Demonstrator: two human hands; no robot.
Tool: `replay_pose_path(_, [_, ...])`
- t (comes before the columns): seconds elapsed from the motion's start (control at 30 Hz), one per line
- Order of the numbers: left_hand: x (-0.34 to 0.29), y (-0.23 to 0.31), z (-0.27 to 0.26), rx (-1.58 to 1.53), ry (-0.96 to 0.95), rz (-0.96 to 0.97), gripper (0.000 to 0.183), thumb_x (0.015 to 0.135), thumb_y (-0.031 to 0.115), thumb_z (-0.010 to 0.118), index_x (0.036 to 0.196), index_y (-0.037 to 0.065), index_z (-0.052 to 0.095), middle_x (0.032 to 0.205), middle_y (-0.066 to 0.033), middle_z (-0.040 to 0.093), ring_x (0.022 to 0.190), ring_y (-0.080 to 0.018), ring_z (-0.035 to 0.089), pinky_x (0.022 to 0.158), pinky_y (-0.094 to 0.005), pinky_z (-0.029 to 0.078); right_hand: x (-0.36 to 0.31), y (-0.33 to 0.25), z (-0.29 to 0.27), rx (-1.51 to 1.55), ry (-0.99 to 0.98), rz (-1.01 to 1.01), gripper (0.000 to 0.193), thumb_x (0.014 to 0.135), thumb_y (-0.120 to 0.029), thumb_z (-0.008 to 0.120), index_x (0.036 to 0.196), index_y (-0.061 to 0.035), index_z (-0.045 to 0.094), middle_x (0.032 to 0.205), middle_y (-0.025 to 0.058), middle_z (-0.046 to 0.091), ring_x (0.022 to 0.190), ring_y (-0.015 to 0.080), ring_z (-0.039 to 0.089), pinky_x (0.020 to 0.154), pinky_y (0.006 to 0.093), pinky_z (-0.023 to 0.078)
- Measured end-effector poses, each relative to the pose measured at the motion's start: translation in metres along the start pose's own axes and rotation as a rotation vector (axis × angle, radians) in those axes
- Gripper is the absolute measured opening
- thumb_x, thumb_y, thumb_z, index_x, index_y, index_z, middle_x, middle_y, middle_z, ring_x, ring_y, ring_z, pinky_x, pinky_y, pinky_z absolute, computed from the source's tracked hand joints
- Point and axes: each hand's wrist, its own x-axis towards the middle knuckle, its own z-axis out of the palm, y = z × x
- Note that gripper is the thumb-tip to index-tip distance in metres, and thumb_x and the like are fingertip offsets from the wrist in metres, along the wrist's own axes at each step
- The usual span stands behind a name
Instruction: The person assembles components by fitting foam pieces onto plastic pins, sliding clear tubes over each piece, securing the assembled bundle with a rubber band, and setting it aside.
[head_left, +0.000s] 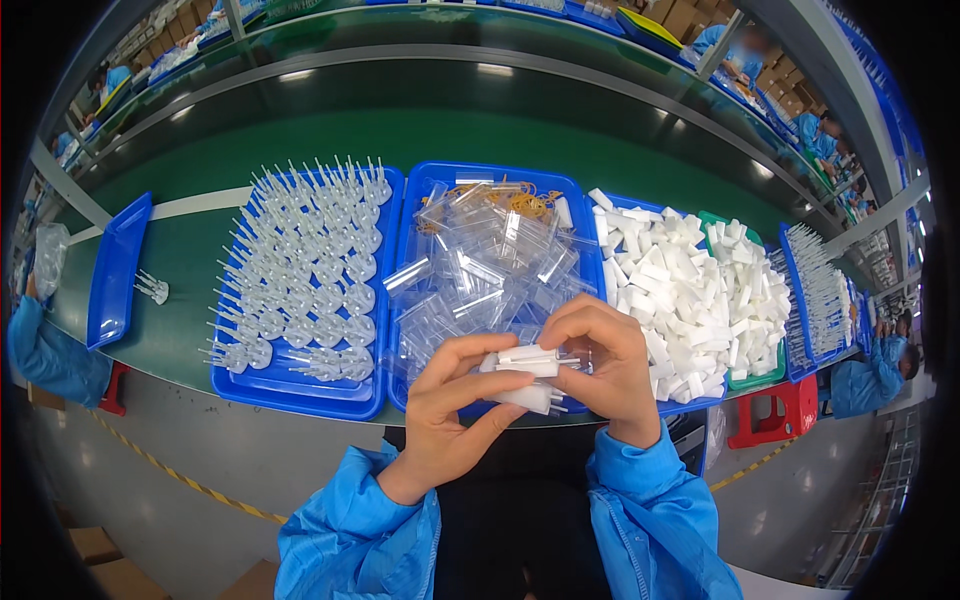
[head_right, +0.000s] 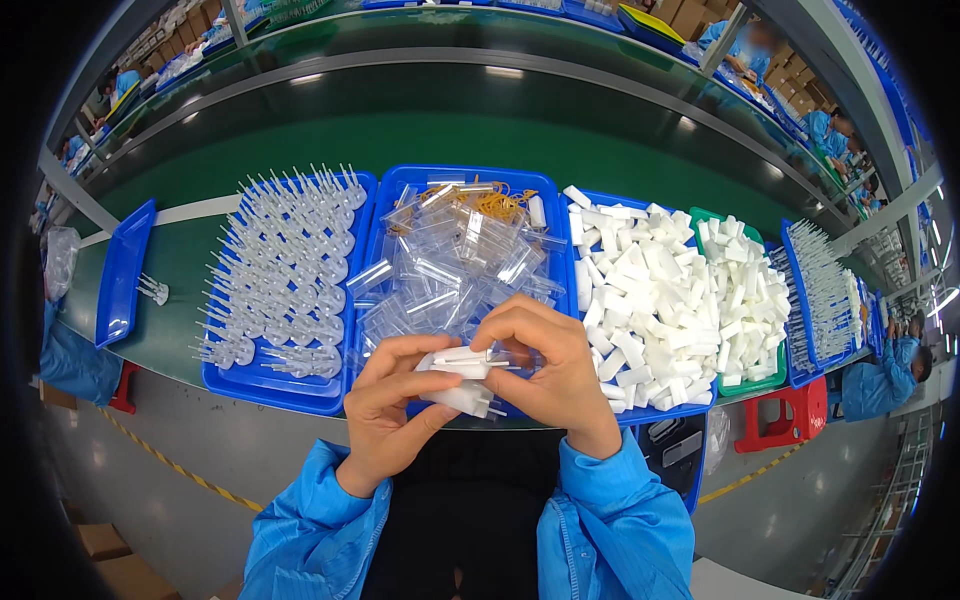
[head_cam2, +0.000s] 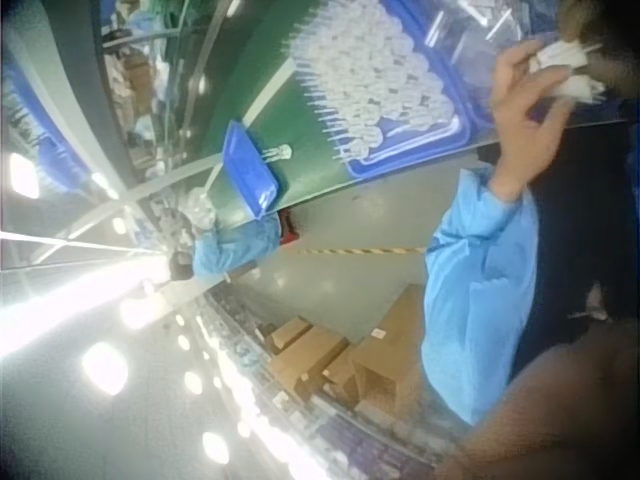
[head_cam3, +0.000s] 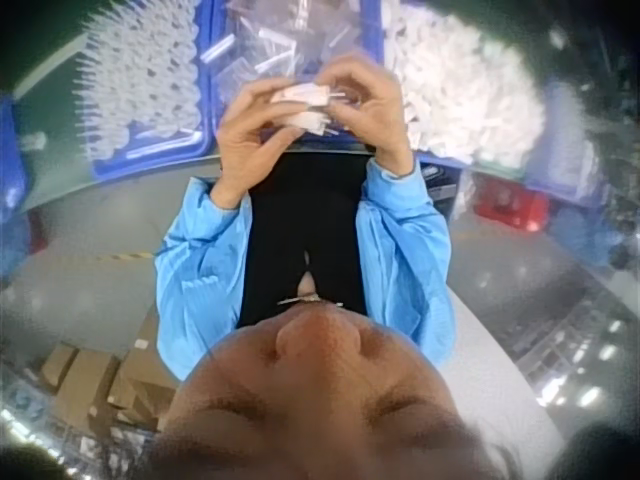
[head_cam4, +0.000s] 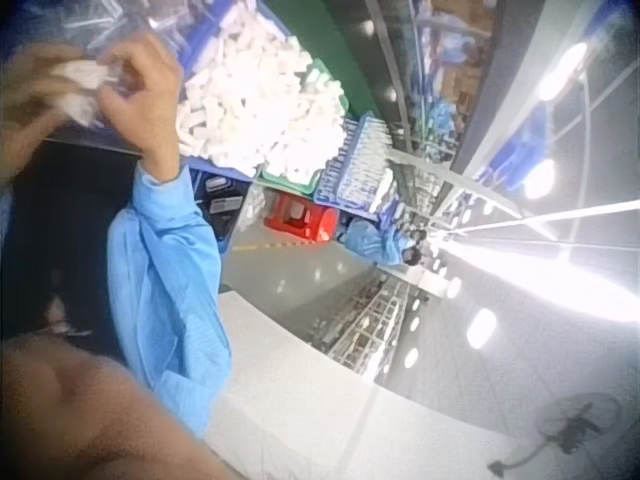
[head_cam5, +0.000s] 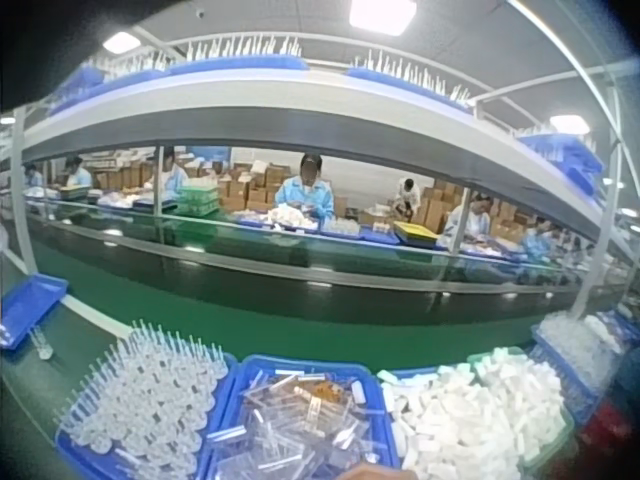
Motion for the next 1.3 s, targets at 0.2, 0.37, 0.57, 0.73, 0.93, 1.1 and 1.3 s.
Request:
replay_pose_path(0.2, [0.002, 0.005, 0.0, 0.198, -0.005, 0.12, 0.039, 0.072, -0.007, 0.073, 0.108, 0.008, 0.072, 0.118, -0.0147, 0.057, 0.108, -0.0278, 0.061, 0.088, -0.034, 0.052, -0.007, -0.001, 0.007, 0.045, -0.002, 0.168, 0.027, 0.072, 0.001, 0.072, 0.097, -0.0035, 0.064, 0.09, 0.0029, 0.059, 0.07, 0.0068, 0.049, 0.06, 0.0197, 0.039])
replay_pose_path(0.37, [-0.002, 0.002, 0.0, 0.159, 0.106, -0.03, 0.036, 0.072, -0.005, 0.074, 0.107, 0.006, 0.071, 0.116, -0.0141, 0.059, 0.105, -0.0255, 0.062, 0.084, -0.0322, 0.052, -0.01, -0.003, -0.002, 0.453, 0.094, 0.185, 0.035, 0.085, -0.005, 0.058, 0.119, 0.0025, 0.056, 0.101, 0.0078, 0.056, 0.099, 0.0153, 0.053, 0.092, 0.0281, 0.038])
replay_pose_path(0.57, [-0.002, 0.001, 0.002, 0.224, 0.101, -0.018, 0.036, 0.071, -0.003, 0.076, 0.106, 0.006, 0.071, 0.116, -0.0133, 0.06, 0.1, -0.0235, 0.062, 0.08, -0.0298, 0.052, -0.019, 0.001, 0.007, 0.405, 0.404, 0.065, 0.031, 0.089, -0.007, 0.058, 0.119, 0.0028, 0.055, 0.108, 0.0132, 0.061, 0.095, 0.0162, 0.056, 0.09, 0.0274, 0.04])
replay_pose_path(0.73, [-0.002, 0.003, 0.003, 0.271, 0.156, 0.001, 0.035, 0.07, -0.002, 0.078, 0.104, 0.005, 0.072, 0.113, -0.013, 0.061, 0.098, -0.0238, 0.062, 0.081, -0.031, 0.05, -0.028, 0.0, 0.009, 0.881, 0.466, 0.243, 0.032, 0.091, -0.01, 0.06, 0.12, 0.0012, 0.051, 0.108, 0.0131, 0.063, 0.086, 0.0124, 0.057, 0.075, 0.0211, 0.043])
replay_pose_path(0.93, [-0.002, 0.001, 0.003, 0.296, 0.177, 0.049, 0.035, 0.069, 0.0, 0.079, 0.103, 0.005, 0.072, 0.11, -0.0131, 0.062, 0.097, -0.0243, 0.062, 0.082, -0.032, 0.049, -0.03, 0.005, 0.012, 0.941, 0.421, 0.333, 0.031, 0.093, -0.015, 0.057, 0.119, 0.0008, 0.052, 0.106, 0.0103, 0.062, 0.081, 0.0119, 0.056, 0.07, 0.0229, 0.044])
replay_pose_path(1.1, [-0.001, 0.002, 0.006, 0.288, 0.181, 0.052, 0.036, 0.069, 0.001, 0.079, 0.104, 0.005, 0.072, 0.111, -0.0133, 0.062, 0.097, -0.0244, 0.062, 0.082, -0.0317, 0.05, -0.033, 0.015, 0.006, 1.108, 0.241, 0.275, 0.028, 0.092, -0.013, 0.057, 0.116, 0.0016, 0.053, 0.102, 0.0102, 0.059, 0.076, 0.0116, 0.054, 0.067, 0.0231, 0.043])
replay_pose_path(1.3, [-0.001, 0.002, 0.006, 0.256, 0.192, 0.038, 0.035, 0.07, 0.002, 0.08, 0.104, 0.005, 0.072, 0.111, -0.0133, 0.062, 0.098, -0.0242, 0.062, 0.082, -0.0314, 0.05, -0.035, 0.008, 0.007, 0.712, 0.461, 0.059, 0.018, 0.093, -0.015, 0.059, 0.1, -0.0001, 0.051, 0.102, 0.0141, 0.057, 0.073, 0.0113, 0.053, 0.063, 0.0219, 0.043])
